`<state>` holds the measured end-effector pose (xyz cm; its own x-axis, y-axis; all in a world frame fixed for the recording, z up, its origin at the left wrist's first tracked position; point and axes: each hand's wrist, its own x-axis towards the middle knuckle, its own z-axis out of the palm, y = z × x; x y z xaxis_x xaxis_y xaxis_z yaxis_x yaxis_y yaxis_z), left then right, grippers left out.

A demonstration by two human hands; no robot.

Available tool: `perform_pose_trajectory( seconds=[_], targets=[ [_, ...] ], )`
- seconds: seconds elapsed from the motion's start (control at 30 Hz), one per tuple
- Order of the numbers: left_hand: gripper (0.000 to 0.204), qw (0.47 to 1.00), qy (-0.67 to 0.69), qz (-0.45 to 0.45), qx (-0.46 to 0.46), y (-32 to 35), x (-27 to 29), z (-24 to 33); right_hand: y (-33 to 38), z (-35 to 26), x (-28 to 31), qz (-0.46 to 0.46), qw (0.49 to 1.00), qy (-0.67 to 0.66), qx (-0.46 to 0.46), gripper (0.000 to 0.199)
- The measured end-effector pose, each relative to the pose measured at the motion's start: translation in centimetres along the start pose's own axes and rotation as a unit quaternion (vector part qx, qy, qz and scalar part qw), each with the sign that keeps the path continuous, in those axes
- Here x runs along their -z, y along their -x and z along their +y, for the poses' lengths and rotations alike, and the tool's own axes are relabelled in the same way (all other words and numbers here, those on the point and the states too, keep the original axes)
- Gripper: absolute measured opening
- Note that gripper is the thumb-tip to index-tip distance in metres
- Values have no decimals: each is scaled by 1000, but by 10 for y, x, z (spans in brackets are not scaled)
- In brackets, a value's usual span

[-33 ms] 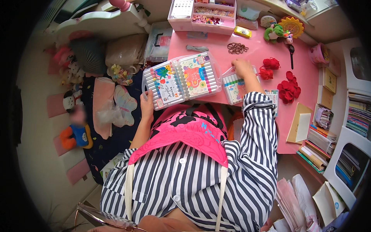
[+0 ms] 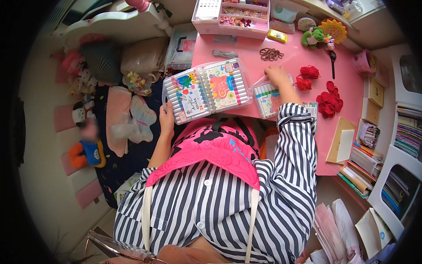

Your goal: The person organizes craft supplies at a pink desk, moving containers of markers, pens, and small accessories into drawers and storage boxes. They open and close plastic cases, place items into compartments, and rearrange objects on the desk and shelves.

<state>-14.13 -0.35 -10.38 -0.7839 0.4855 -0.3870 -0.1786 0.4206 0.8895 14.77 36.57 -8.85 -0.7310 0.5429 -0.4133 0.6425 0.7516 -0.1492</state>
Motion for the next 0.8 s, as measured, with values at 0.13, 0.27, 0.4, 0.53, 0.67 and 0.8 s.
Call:
perform_pose_trajectory(
  seconds=[0.13,0.27,0.4,0.53,0.67,0.8],
  targets=[
    [45,994,-111,-5,-11,-15,19,-37,26,22,18,49,996,-44,67,23],
    [45,998,-64,12,-18,9,-3,1,100,12,89,104,982,-151,42,24],
    [48,1000,9,-25,-17,3,-4,-6,111,24,94,175,925,-336,-36,22],
    [48,998,49,-50,-3,-9,-4,-5,73,-36,48,210,888,-404,-66,27],
    [47,998,50,-49,-10,-16,-5,-8,32,-92,-10,198,812,-528,-151,32],
    [46,998,44,-52,3,-19,-6,-6,27,-109,-21,285,890,-337,-113,32]
  ],
)
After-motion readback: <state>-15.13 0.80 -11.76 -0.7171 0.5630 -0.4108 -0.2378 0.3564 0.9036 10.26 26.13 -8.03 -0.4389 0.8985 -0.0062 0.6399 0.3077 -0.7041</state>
